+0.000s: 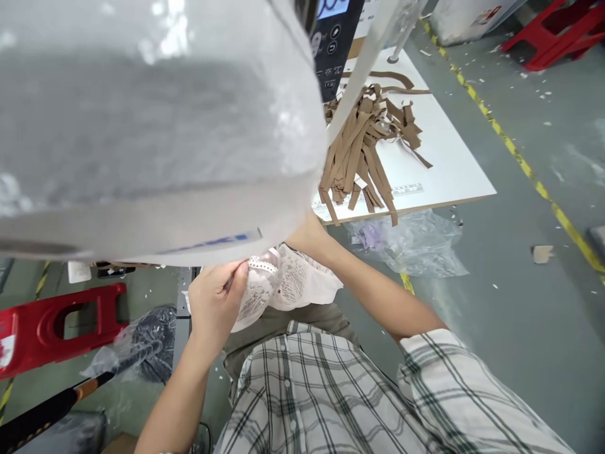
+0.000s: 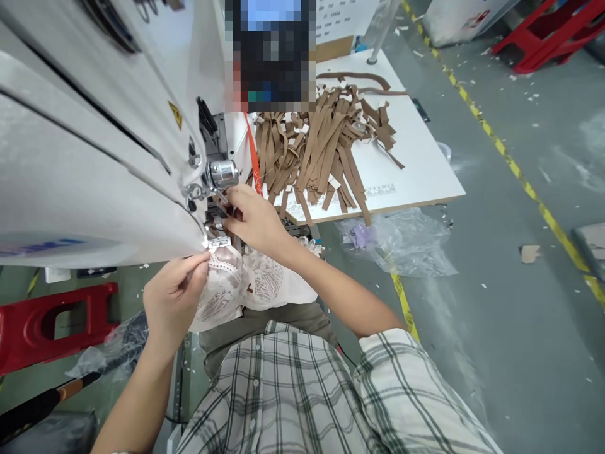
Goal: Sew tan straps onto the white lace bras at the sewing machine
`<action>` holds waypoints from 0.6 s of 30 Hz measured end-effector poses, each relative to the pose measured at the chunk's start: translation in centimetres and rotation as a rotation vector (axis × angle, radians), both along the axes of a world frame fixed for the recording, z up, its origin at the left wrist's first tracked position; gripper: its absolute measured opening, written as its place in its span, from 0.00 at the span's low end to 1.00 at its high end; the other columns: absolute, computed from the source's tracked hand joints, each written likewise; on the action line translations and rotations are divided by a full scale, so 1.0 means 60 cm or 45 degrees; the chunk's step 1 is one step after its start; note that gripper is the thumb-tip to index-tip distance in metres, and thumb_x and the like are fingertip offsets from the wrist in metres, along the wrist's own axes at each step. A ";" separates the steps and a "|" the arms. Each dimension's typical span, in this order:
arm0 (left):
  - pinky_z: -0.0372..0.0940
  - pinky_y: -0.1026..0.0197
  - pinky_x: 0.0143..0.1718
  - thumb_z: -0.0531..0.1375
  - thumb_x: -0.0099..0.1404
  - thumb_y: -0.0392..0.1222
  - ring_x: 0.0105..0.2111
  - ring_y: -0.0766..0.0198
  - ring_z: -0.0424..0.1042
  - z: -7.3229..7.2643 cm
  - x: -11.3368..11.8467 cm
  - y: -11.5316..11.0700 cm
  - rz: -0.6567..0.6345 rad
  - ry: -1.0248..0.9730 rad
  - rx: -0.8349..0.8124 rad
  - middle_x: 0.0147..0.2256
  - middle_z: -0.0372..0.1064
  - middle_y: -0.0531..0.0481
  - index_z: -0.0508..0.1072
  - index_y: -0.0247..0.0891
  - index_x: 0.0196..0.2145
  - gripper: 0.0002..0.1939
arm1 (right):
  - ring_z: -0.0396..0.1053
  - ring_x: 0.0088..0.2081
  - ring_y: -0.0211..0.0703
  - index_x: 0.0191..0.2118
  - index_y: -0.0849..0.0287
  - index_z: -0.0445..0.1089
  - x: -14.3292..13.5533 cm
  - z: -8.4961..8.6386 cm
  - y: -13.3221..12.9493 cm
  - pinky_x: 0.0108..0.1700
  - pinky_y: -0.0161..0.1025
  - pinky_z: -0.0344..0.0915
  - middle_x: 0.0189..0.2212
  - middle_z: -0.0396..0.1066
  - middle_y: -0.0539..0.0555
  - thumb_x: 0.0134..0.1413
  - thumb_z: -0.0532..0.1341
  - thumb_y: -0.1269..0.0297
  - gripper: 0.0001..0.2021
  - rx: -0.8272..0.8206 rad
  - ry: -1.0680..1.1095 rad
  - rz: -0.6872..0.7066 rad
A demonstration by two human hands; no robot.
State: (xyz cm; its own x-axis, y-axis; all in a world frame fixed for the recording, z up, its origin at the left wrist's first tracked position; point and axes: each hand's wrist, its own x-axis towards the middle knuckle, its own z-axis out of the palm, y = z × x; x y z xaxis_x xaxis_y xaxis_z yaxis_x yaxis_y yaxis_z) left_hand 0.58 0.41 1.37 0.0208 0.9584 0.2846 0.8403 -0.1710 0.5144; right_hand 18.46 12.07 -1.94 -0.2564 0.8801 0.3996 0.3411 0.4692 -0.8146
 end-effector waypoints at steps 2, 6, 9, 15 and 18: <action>0.61 0.67 0.32 0.60 0.68 0.40 0.29 0.69 0.71 0.001 0.000 0.000 0.004 0.002 0.005 0.31 0.77 0.56 0.82 0.43 0.40 0.09 | 0.66 0.39 0.43 0.31 0.57 0.63 0.000 0.000 0.001 0.40 0.41 0.65 0.35 0.66 0.53 0.54 0.56 0.68 0.02 0.006 0.012 0.026; 0.61 0.67 0.33 0.61 0.68 0.38 0.29 0.69 0.70 0.003 0.000 -0.002 0.011 -0.002 0.015 0.29 0.76 0.56 0.82 0.43 0.40 0.09 | 0.68 0.41 0.44 0.31 0.57 0.64 0.000 0.001 0.000 0.42 0.41 0.65 0.36 0.67 0.53 0.53 0.56 0.68 0.02 0.014 0.031 0.043; 0.61 0.67 0.33 0.60 0.68 0.38 0.29 0.69 0.70 0.004 0.000 -0.003 0.008 -0.025 0.007 0.30 0.75 0.55 0.82 0.42 0.41 0.09 | 0.68 0.42 0.45 0.31 0.57 0.65 0.000 0.002 -0.002 0.42 0.41 0.65 0.36 0.68 0.53 0.53 0.56 0.68 0.02 0.022 0.048 0.032; 0.61 0.67 0.33 0.60 0.68 0.38 0.30 0.68 0.69 0.005 -0.002 -0.004 0.018 -0.070 0.019 0.31 0.75 0.54 0.82 0.41 0.41 0.09 | 0.68 0.40 0.45 0.32 0.57 0.68 -0.001 0.003 -0.003 0.40 0.40 0.64 0.36 0.69 0.54 0.52 0.56 0.68 0.04 -0.002 0.003 0.021; 0.61 0.66 0.33 0.60 0.68 0.38 0.30 0.68 0.69 0.006 -0.002 -0.004 0.028 -0.070 0.027 0.31 0.75 0.53 0.82 0.41 0.41 0.09 | 0.68 0.40 0.45 0.32 0.57 0.69 -0.001 0.006 -0.005 0.39 0.40 0.64 0.37 0.70 0.54 0.52 0.57 0.68 0.04 -0.025 -0.014 0.031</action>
State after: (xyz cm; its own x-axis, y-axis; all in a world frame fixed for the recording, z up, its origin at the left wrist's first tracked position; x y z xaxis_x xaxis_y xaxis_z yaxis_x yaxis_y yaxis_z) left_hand 0.47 0.19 1.75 -0.0163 0.9521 0.3054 0.8146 -0.1645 0.5562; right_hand 18.43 11.78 -1.57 -0.2820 0.8811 0.3796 0.3387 0.4617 -0.8199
